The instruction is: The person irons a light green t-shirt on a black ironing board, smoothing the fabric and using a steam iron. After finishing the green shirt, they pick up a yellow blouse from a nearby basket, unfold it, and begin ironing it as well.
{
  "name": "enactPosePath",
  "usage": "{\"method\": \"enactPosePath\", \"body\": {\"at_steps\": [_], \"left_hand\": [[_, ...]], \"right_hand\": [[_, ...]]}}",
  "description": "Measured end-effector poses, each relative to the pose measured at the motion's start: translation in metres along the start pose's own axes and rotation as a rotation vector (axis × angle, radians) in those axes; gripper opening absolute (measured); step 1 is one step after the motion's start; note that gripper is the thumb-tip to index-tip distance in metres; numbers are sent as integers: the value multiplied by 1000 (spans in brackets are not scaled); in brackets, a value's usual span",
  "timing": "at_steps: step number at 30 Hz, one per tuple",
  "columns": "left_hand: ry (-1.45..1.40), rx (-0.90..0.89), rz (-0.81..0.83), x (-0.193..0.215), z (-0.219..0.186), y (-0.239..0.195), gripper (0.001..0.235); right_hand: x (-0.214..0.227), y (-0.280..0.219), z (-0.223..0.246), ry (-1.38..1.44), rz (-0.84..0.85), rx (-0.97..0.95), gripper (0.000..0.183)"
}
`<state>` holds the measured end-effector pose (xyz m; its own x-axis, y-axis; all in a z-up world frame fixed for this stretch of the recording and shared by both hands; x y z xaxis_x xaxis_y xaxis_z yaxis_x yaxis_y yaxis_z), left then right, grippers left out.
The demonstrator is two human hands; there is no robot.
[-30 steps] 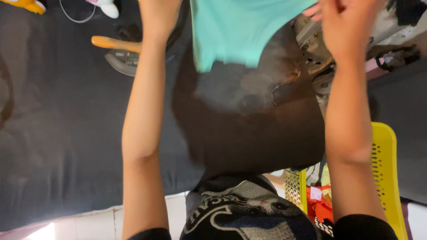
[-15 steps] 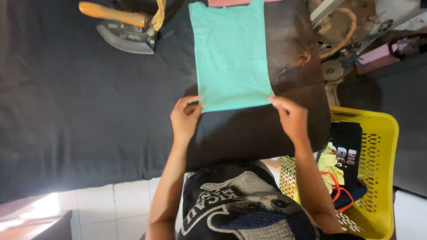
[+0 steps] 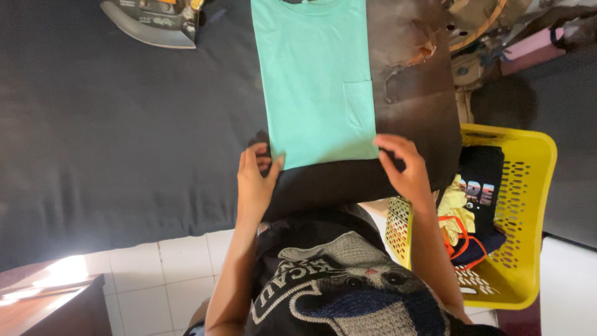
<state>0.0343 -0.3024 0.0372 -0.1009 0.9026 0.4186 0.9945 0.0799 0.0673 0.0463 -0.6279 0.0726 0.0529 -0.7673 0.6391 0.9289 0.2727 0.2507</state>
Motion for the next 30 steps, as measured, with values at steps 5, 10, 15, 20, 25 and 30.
{"method": "enactPosePath", "body": {"at_steps": [5,10,15,20,25,30], "left_hand": [[238,-50,-115,-20,-11,30,52],[429,112,-24,-24,-13,43,29],[-137,254,8,-19,-1,44,34],[-763,186,133,-11,-7,45,31],[-885,87,143,12,-65,57,29],[-951,-9,157,29,-121,111,32]], "right_hand": [[-32,34,-42,30,-143,-324,38],[-62,49,-71,-133,-70,-442,38],[-57,64,-82,367,5,-406,38],[-12,76,-49,841,181,-351,39],[50,107,-12,920,254,-244,40],[99,162,0,1027,210,-191,38]]}}
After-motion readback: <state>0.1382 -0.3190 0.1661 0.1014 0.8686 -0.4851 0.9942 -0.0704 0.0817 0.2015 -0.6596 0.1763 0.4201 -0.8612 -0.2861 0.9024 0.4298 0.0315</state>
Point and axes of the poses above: each hand's wrist, its own y-axis towards the middle knuckle, its own x-axis out of the back of the hand, z = x × y, the point moved 2 cm from there along y, towards the middle knuckle, and after that the axes turned 9 degrees about z, right-handed, at the moved point
